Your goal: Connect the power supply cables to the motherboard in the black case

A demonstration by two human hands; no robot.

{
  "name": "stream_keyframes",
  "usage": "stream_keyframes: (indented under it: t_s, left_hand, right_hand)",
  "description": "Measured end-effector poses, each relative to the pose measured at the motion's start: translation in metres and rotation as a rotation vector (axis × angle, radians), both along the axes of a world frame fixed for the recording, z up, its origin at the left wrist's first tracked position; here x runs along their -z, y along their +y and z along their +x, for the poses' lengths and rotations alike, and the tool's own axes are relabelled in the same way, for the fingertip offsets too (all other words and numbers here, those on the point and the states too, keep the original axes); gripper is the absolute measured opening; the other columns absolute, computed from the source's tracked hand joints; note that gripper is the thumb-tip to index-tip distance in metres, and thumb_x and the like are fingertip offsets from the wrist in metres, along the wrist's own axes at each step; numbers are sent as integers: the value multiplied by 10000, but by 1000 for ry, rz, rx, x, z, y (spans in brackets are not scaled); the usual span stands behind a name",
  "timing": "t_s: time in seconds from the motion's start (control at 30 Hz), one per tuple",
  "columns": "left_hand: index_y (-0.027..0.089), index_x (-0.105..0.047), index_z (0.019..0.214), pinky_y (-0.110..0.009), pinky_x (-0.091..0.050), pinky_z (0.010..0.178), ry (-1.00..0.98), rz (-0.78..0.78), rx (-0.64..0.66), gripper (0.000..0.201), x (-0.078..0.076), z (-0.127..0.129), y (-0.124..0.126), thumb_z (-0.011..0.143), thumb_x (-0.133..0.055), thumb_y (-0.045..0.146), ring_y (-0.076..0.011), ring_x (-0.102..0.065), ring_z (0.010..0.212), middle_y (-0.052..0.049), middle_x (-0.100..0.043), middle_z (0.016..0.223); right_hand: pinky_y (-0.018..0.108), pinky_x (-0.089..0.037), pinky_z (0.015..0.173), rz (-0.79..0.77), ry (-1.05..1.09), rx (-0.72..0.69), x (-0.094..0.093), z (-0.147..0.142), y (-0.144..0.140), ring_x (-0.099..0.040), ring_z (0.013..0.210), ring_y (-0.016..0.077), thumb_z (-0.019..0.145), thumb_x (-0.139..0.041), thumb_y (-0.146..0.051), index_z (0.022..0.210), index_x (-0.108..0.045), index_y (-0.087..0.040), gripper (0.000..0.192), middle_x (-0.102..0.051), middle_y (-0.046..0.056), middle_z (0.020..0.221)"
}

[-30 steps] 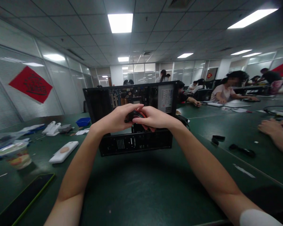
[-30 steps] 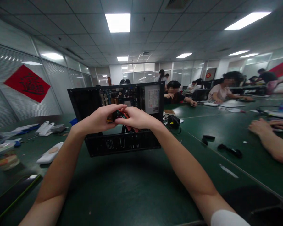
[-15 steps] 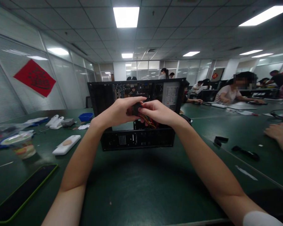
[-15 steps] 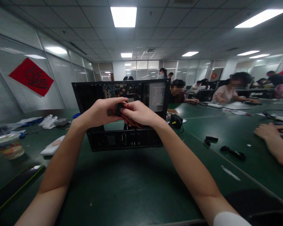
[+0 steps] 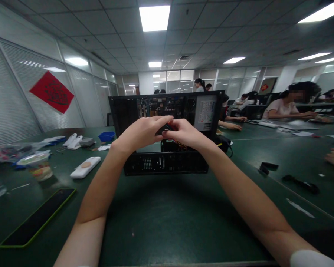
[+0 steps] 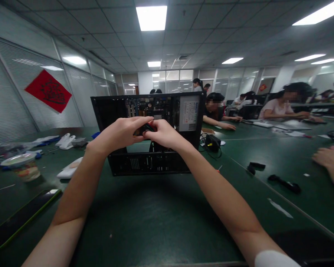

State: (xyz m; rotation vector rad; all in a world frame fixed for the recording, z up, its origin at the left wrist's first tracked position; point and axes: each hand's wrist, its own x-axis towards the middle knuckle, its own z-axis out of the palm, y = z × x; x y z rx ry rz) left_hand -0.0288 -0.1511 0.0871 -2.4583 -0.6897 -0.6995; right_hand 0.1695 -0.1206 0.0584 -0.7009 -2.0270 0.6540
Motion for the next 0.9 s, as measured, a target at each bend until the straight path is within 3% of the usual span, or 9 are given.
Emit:
stream_keyframes:
  t_s: [0.13,0.33,0.63,0.77,0.9]
  left_hand:
    - [208,-558,1429,-390,-548,1006,-58,35,-4,550,0,2,3,904,-711,265,-279,-660,1230,-134,-659,1379]
    - [177,-615,1366,-392,-530,1041,-118,-43,136,538,0,-3,18,883,-758,367,-271,-648,1236,-143,-675,1338]
    - [194,-632,1363,-358,-551,946,-82,-36,79,574,2,-9,24,854,-790,404,-269,-702,1140,-133,-726,1262]
    - [185,-631,1368,-297,-542,801,-80,-142,79,580,1,-6,20,839,-807,344,-211,-731,890,-84,-773,1013]
    - [153,-591,1415,-244,-465,637,-118,-288,93,610,2,-5,18,859,-783,317,-130,-615,608,23,-679,694]
  right_hand:
    - [277,-375,581,-7,25,15,-4,7,-2,-515,645,140,752,-680,-306,797,-690,-152,161,-601,-5,685]
    - [265,-349,574,-16,2,-24,-9,14,-7,-495,631,129,765,-711,-373,708,-631,-180,217,-558,-26,654]
    - [274,-413,627,-142,-33,-105,-11,19,-7,-569,675,149,791,-670,-391,805,-700,-173,221,-663,6,730]
    - [266,-393,598,-157,-47,-66,-10,21,-5,-554,641,141,769,-694,-383,735,-676,-176,211,-649,0,684]
    - [268,-411,602,-140,-17,-36,-9,19,-2,-561,643,143,739,-722,-375,706,-676,-184,199,-654,0,676]
